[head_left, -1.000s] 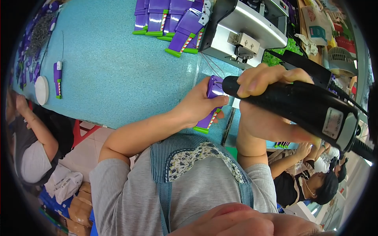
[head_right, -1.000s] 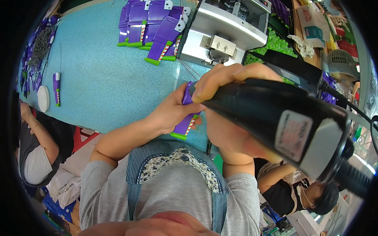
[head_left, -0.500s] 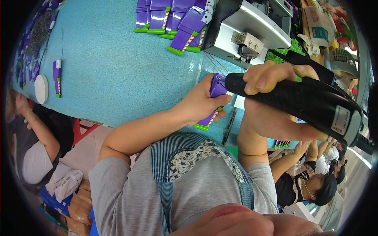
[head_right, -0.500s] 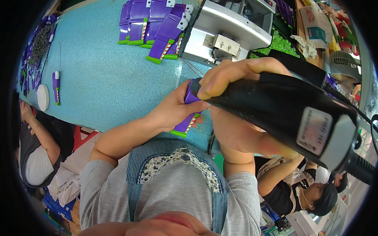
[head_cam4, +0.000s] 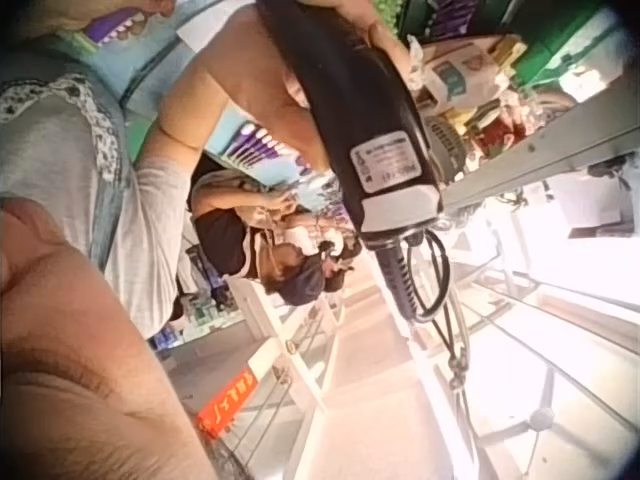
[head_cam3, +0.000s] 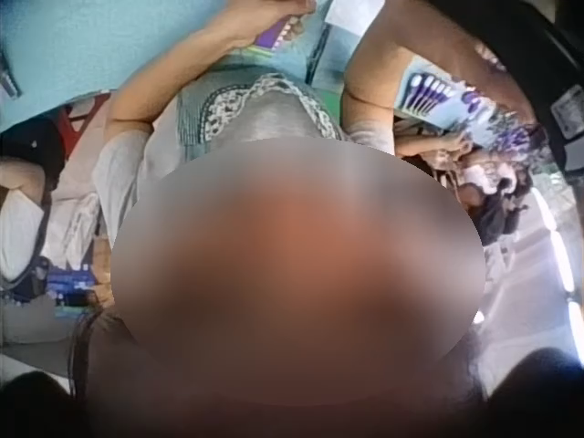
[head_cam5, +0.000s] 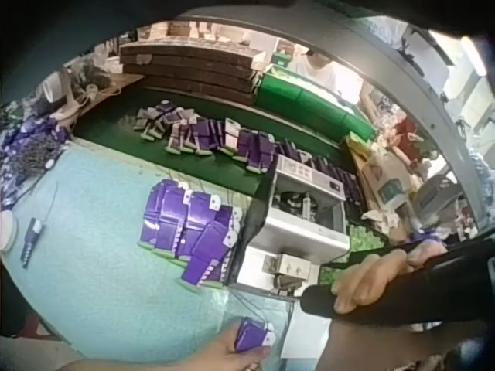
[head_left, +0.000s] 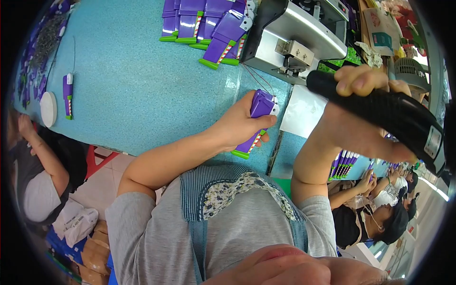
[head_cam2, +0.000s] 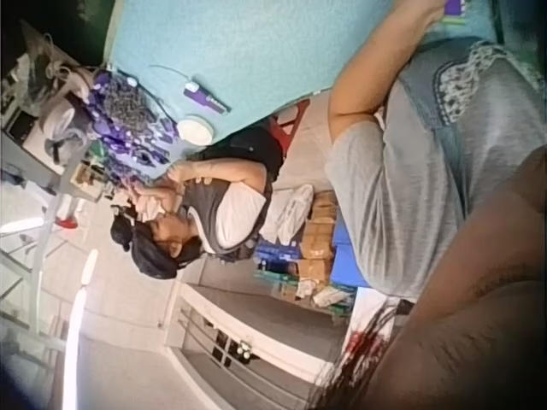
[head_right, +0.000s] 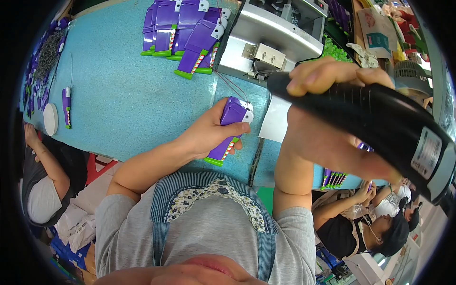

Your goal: The person assembles small plastic toy components by inserting small green components and white plastic pieces into the plastic toy parts by hand, then securing them with an electric screwdriver.

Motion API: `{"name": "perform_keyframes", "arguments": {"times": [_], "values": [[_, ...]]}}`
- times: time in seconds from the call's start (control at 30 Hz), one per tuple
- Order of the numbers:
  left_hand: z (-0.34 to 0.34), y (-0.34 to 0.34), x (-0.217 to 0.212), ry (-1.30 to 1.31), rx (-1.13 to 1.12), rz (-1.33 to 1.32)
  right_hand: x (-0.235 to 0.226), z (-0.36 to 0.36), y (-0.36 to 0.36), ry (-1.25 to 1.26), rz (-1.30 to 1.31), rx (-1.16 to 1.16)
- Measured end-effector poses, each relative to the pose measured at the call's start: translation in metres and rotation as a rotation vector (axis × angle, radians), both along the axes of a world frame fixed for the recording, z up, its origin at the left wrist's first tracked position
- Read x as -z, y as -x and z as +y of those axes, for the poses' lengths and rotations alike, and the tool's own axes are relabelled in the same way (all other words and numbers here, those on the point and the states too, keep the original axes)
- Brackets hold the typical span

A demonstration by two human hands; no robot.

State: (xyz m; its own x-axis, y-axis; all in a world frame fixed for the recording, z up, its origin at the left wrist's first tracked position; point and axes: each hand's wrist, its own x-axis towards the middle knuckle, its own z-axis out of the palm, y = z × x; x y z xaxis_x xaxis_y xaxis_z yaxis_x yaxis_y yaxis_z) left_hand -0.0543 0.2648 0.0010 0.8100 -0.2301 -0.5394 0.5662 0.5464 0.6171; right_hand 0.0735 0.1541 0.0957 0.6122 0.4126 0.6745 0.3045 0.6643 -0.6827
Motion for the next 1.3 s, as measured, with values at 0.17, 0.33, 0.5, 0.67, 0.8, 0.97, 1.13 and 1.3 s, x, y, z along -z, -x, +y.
{"name": "perform_keyframes", "arguments": {"times": [0.17,0.33,0.5,0.67,0.8,0.97,1.13,1.3], "values": [[0.0,0.002,0.0,0.012,-0.022,0.016,0.018,0.011,-0.01,0.009,0.021,0.016],[-0.001,0.001,0.003,0.048,-0.042,0.011,0.016,0.006,0.028,0.039,0.178,0.052],[-0.002,0.0,-0.001,0.102,-0.056,-0.005,0.02,0.009,0.047,0.058,0.165,0.036],[-0.007,0.005,0.002,0.119,-0.08,-0.003,0.028,0.009,0.055,0.083,0.133,0.079],[-0.008,0.006,0.002,0.09,-0.079,-0.007,0.029,0.009,0.054,0.095,0.103,0.061],[-0.008,0.009,-0.006,0.076,-0.053,-0.034,0.02,0.005,0.057,0.072,0.123,0.008],[0.024,0.02,-0.004,0.431,-0.041,-0.117,-0.014,-0.011,0.049,-0.038,0.151,-0.023],[0.045,0.032,0.014,1.03,0.067,-0.427,-0.01,-0.034,0.045,-0.117,0.369,0.128]]}}
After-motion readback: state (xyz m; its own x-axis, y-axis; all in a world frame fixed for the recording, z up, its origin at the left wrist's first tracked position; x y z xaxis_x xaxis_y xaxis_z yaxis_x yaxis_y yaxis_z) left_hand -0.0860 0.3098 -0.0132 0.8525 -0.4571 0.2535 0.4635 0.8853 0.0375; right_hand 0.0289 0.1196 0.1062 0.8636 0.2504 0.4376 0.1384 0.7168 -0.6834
